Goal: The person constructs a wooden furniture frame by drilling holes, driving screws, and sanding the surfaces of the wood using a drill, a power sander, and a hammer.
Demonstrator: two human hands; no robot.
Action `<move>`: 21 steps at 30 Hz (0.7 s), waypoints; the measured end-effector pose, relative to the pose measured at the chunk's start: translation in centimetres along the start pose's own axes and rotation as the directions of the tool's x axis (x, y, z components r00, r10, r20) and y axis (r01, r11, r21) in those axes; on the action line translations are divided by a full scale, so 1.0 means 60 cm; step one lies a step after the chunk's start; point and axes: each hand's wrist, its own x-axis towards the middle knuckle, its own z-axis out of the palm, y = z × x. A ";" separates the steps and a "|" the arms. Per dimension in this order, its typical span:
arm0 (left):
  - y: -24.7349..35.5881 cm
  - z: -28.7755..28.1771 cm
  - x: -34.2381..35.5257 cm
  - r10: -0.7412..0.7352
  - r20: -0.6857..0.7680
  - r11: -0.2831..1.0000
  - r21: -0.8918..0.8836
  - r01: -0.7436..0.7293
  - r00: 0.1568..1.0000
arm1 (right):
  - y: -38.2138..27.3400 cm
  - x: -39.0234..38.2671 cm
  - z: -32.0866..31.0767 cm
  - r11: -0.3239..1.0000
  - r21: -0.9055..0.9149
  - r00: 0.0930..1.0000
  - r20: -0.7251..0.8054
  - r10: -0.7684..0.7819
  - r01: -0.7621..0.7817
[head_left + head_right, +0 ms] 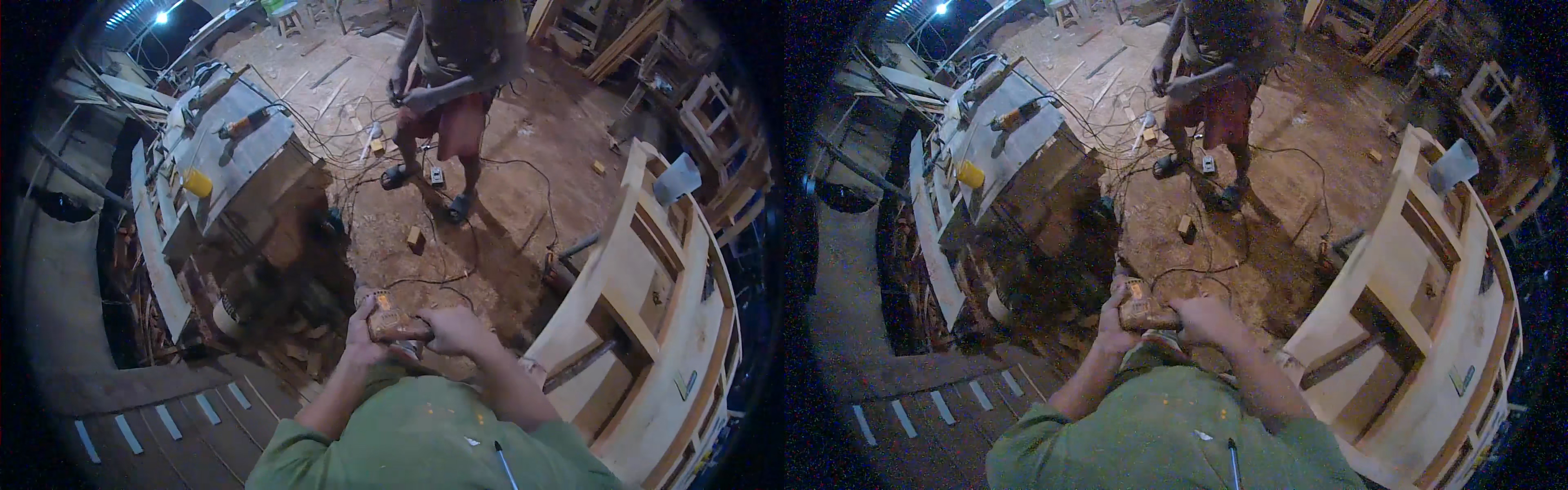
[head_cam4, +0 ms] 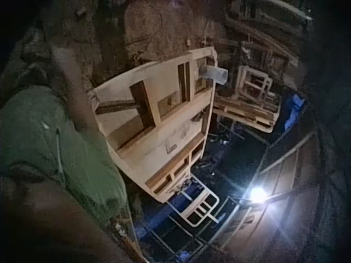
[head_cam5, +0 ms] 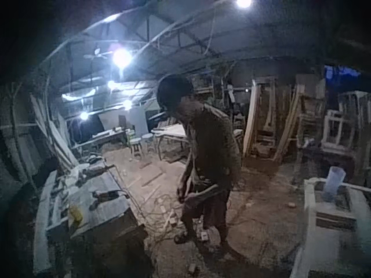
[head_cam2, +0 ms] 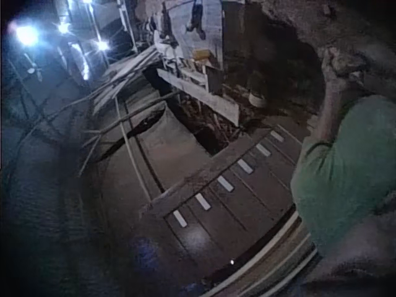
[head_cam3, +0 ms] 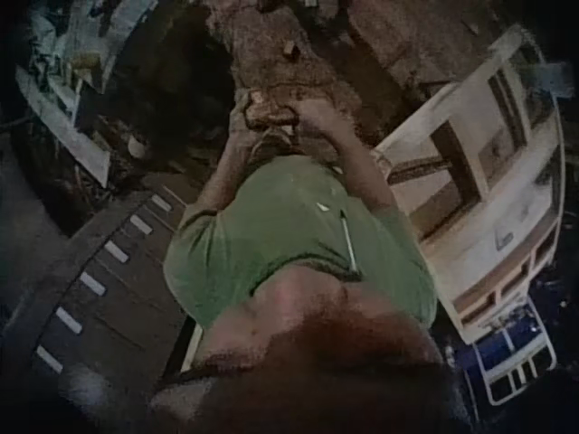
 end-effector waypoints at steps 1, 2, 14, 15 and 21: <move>0.016 0.022 -0.004 -0.021 0.088 1.000 0.019 0.020 0.996 | -0.004 -0.002 -0.001 0.999 0.028 0.999 -0.018 0.041 -0.041; 0.030 0.039 -0.009 -0.046 0.169 0.998 0.044 0.039 0.985 | -0.001 -0.001 0.011 0.999 0.035 0.999 -0.024 0.039 -0.038; 0.056 0.153 -0.088 0.041 0.216 0.949 0.296 -0.105 0.976 | 0.032 -0.041 -0.014 0.956 0.089 0.849 -0.488 -0.202 0.279; 0.041 0.153 -0.106 0.049 0.304 0.922 0.353 -0.160 0.951 | 0.038 -0.044 -0.003 0.965 0.091 0.838 -0.520 -0.165 0.247; 0.031 0.088 -0.106 0.049 0.425 0.906 0.363 -0.219 0.904 | 0.051 -0.028 0.031 0.969 -0.026 0.766 -0.608 -0.209 0.244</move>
